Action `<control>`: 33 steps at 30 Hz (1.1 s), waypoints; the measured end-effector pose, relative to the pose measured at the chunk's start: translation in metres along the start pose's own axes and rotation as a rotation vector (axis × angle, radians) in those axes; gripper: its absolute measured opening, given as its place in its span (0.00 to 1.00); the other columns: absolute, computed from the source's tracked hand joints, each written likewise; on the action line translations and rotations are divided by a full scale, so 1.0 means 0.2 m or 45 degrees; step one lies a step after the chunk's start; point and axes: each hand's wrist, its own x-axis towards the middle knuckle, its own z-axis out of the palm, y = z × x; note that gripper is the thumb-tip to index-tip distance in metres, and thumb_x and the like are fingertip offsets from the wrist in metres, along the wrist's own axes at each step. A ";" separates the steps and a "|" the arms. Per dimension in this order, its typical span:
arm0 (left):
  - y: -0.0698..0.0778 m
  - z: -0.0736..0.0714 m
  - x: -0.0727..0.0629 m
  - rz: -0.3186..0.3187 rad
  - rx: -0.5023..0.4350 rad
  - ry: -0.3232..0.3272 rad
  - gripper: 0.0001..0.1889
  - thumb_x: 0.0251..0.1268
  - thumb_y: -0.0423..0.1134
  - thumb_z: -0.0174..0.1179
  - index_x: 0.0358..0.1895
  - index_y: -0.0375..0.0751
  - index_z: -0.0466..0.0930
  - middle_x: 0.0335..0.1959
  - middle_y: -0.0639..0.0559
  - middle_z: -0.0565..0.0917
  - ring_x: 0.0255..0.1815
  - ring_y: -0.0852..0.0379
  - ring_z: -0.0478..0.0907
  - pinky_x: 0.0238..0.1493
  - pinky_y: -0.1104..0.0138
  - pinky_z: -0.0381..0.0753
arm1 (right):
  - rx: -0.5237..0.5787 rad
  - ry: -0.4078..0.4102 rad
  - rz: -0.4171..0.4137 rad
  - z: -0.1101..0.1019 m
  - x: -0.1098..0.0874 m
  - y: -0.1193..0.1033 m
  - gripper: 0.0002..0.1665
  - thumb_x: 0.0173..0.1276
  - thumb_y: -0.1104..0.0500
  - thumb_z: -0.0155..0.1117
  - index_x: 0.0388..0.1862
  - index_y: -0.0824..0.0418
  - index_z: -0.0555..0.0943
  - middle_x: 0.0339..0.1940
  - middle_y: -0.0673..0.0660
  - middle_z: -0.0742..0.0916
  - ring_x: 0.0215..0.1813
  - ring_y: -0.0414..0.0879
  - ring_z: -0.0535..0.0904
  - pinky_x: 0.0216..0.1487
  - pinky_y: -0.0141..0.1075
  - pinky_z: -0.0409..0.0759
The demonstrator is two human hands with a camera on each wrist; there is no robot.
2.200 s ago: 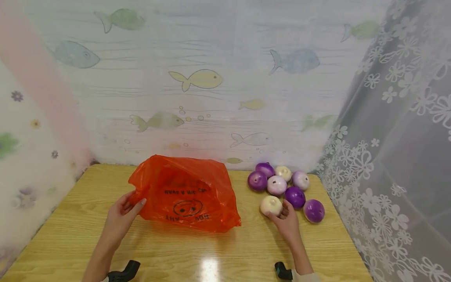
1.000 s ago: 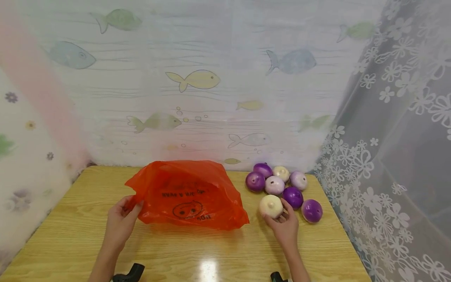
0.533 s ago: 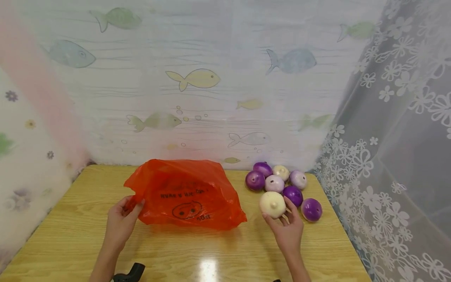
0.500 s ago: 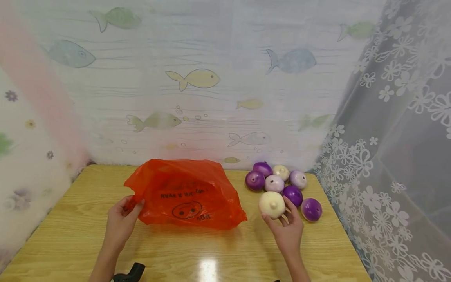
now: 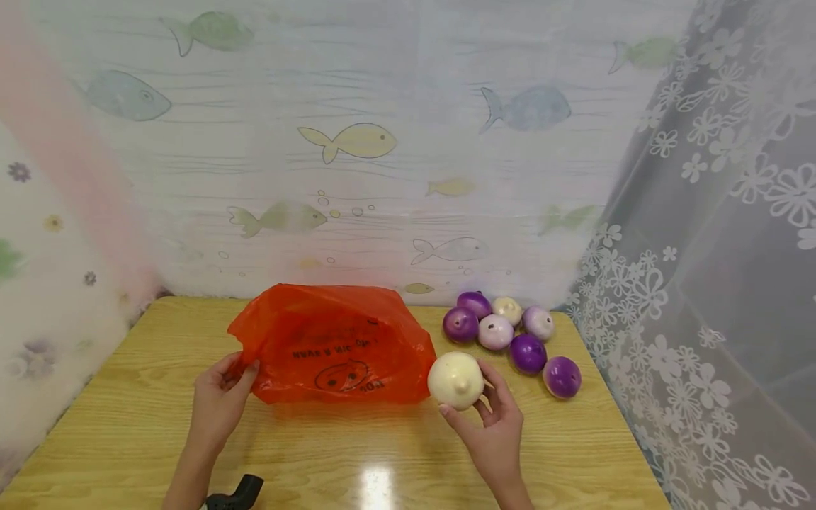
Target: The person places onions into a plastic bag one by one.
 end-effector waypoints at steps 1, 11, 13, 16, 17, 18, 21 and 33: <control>0.00 0.00 0.00 0.003 0.003 0.003 0.14 0.75 0.32 0.57 0.56 0.28 0.81 0.54 0.34 0.84 0.42 0.71 0.78 0.44 0.81 0.79 | 0.008 -0.022 -0.011 0.01 -0.01 -0.01 0.49 0.43 0.88 0.71 0.69 0.75 0.70 0.63 0.57 0.79 0.59 0.42 0.81 0.52 0.31 0.84; 0.03 0.03 0.01 -0.016 0.005 0.010 0.13 0.75 0.32 0.57 0.57 0.30 0.81 0.54 0.36 0.83 0.44 0.70 0.77 0.43 0.81 0.79 | 0.143 -0.239 -0.136 0.12 -0.10 -0.05 0.49 0.45 0.86 0.71 0.70 0.76 0.68 0.65 0.57 0.80 0.60 0.44 0.81 0.57 0.34 0.83; 0.03 0.03 0.01 -0.018 0.008 0.020 0.14 0.75 0.32 0.57 0.58 0.30 0.80 0.54 0.36 0.83 0.44 0.70 0.77 0.44 0.82 0.79 | 0.159 -0.273 -0.125 0.15 -0.11 -0.05 0.49 0.46 0.85 0.72 0.70 0.76 0.67 0.66 0.58 0.80 0.60 0.44 0.80 0.58 0.35 0.83; 0.05 0.04 0.02 -0.017 0.007 0.035 0.13 0.75 0.31 0.56 0.58 0.30 0.80 0.55 0.36 0.83 0.43 0.72 0.78 0.44 0.82 0.79 | 0.151 -0.314 -0.083 0.18 -0.12 -0.05 0.50 0.46 0.83 0.74 0.71 0.74 0.68 0.66 0.57 0.79 0.61 0.45 0.80 0.58 0.36 0.82; 0.05 0.05 0.02 -0.016 0.000 0.041 0.13 0.75 0.30 0.56 0.57 0.29 0.80 0.54 0.35 0.83 0.43 0.72 0.78 0.44 0.82 0.79 | 0.148 -0.324 -0.066 0.20 -0.13 -0.05 0.50 0.46 0.82 0.75 0.71 0.73 0.68 0.66 0.57 0.79 0.61 0.44 0.80 0.59 0.37 0.82; 0.05 0.05 0.02 -0.016 -0.002 0.045 0.13 0.75 0.30 0.56 0.56 0.29 0.80 0.54 0.35 0.83 0.43 0.72 0.79 0.44 0.82 0.79 | 0.143 -0.339 -0.059 0.21 -0.13 -0.05 0.50 0.47 0.82 0.76 0.71 0.73 0.68 0.66 0.57 0.79 0.61 0.44 0.80 0.59 0.37 0.82; 0.05 0.05 0.02 -0.009 -0.010 0.059 0.11 0.74 0.29 0.56 0.53 0.28 0.80 0.51 0.34 0.83 0.42 0.71 0.79 0.43 0.81 0.80 | 0.138 -0.399 -0.081 0.25 -0.15 -0.03 0.49 0.48 0.80 0.76 0.71 0.72 0.68 0.66 0.57 0.79 0.61 0.44 0.80 0.59 0.37 0.82; 0.03 0.09 0.00 0.029 -0.015 0.093 0.09 0.70 0.23 0.55 0.49 0.26 0.81 0.44 0.36 0.84 0.38 0.69 0.80 0.38 0.79 0.82 | 0.040 -0.536 0.085 0.43 -0.12 0.02 0.47 0.55 0.69 0.79 0.73 0.55 0.71 0.69 0.61 0.76 0.62 0.46 0.79 0.61 0.35 0.80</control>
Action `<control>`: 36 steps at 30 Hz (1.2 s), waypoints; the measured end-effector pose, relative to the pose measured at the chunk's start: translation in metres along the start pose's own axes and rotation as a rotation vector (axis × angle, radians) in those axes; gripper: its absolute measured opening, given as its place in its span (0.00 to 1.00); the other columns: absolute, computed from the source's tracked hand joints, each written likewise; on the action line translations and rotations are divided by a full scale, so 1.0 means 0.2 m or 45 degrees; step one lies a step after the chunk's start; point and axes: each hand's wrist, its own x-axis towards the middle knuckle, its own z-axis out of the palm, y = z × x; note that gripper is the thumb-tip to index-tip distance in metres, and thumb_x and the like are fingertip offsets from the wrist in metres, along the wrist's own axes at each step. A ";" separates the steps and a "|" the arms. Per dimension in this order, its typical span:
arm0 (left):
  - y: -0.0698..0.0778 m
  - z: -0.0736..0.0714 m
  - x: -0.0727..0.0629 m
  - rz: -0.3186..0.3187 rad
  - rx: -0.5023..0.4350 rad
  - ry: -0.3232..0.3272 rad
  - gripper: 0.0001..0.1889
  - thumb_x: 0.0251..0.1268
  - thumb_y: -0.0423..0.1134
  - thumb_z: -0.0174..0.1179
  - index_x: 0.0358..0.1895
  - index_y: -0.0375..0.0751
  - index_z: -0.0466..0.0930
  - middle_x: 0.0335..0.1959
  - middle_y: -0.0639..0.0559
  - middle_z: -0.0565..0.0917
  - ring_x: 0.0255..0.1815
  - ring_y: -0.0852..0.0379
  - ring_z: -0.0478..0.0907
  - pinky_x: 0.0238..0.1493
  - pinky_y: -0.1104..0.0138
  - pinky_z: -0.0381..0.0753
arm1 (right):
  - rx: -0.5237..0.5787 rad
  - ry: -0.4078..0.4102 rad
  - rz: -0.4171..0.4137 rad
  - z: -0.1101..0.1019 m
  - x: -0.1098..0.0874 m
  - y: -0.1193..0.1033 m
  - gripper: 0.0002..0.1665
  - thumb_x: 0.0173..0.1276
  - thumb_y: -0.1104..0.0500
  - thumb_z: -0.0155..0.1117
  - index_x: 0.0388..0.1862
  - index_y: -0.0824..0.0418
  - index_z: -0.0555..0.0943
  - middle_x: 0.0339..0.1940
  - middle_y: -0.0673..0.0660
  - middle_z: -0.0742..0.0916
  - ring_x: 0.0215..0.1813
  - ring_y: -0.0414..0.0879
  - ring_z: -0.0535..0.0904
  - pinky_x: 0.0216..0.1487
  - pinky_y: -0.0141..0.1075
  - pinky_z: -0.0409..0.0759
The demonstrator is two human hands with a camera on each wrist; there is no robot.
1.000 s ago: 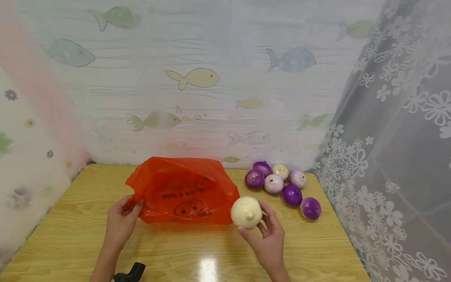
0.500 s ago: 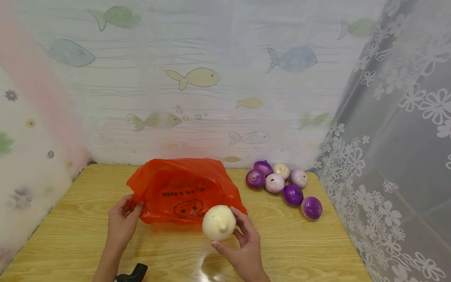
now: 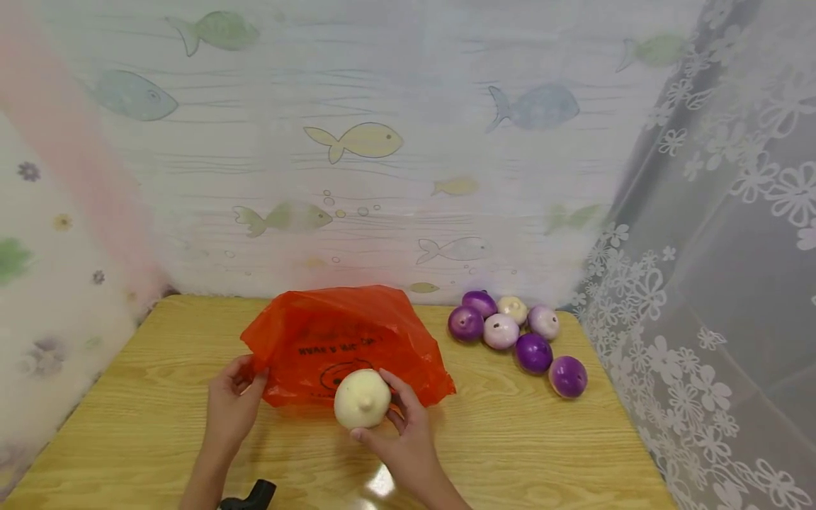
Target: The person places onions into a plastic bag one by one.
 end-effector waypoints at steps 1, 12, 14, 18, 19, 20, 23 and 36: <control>0.00 0.00 0.00 -0.004 0.001 -0.002 0.10 0.70 0.23 0.55 0.50 0.26 0.81 0.44 0.35 0.84 0.38 0.70 0.80 0.39 0.79 0.82 | 0.002 0.003 0.036 0.01 0.01 0.00 0.48 0.55 0.69 0.80 0.73 0.53 0.71 0.70 0.60 0.76 0.62 0.47 0.78 0.61 0.35 0.80; 0.00 0.00 -0.01 -0.057 -0.011 -0.027 0.12 0.72 0.24 0.53 0.54 0.25 0.79 0.49 0.32 0.82 0.40 0.70 0.80 0.41 0.81 0.81 | 0.040 -0.077 0.190 0.07 0.17 0.04 0.48 0.58 0.65 0.78 0.76 0.49 0.68 0.73 0.55 0.72 0.65 0.55 0.75 0.62 0.35 0.79; 0.00 0.00 -0.01 -0.060 -0.009 -0.028 0.13 0.71 0.24 0.53 0.54 0.25 0.79 0.49 0.32 0.82 0.40 0.69 0.80 0.41 0.80 0.81 | 0.031 -0.089 0.191 0.08 0.20 0.04 0.48 0.59 0.65 0.78 0.76 0.49 0.67 0.73 0.55 0.73 0.65 0.55 0.75 0.63 0.36 0.79; 0.00 0.00 -0.01 -0.058 -0.002 -0.028 0.13 0.71 0.24 0.53 0.55 0.25 0.78 0.49 0.32 0.82 0.40 0.69 0.80 0.41 0.81 0.81 | 0.019 -0.100 0.176 0.12 0.27 0.03 0.47 0.60 0.66 0.77 0.76 0.52 0.67 0.72 0.57 0.73 0.63 0.55 0.75 0.62 0.39 0.81; 0.00 0.00 -0.01 -0.057 -0.001 -0.027 0.13 0.72 0.24 0.53 0.55 0.25 0.78 0.49 0.32 0.82 0.40 0.69 0.80 0.41 0.81 0.81 | 0.018 -0.101 0.169 0.13 0.28 0.03 0.47 0.60 0.66 0.77 0.76 0.54 0.67 0.72 0.58 0.74 0.63 0.55 0.75 0.61 0.40 0.81; 0.00 0.00 -0.01 -0.057 -0.001 -0.026 0.13 0.72 0.24 0.53 0.55 0.25 0.78 0.49 0.32 0.82 0.40 0.69 0.80 0.41 0.81 0.81 | 0.015 -0.100 0.163 0.14 0.30 0.03 0.47 0.60 0.67 0.77 0.76 0.55 0.67 0.71 0.58 0.74 0.62 0.54 0.76 0.61 0.40 0.81; 0.00 0.00 -0.01 -0.053 0.001 -0.020 0.12 0.73 0.25 0.54 0.55 0.25 0.78 0.49 0.32 0.82 0.40 0.70 0.79 0.41 0.81 0.80 | 0.015 -0.096 0.158 0.18 0.35 0.04 0.46 0.59 0.67 0.77 0.75 0.58 0.68 0.69 0.59 0.75 0.60 0.54 0.77 0.59 0.40 0.82; -0.01 -0.01 0.00 -0.053 -0.014 -0.029 0.12 0.74 0.27 0.54 0.55 0.25 0.78 0.49 0.32 0.82 0.40 0.72 0.79 0.41 0.81 0.80 | -0.052 0.031 0.256 0.33 0.63 0.07 0.41 0.57 0.61 0.80 0.69 0.63 0.75 0.61 0.59 0.83 0.56 0.52 0.81 0.55 0.43 0.84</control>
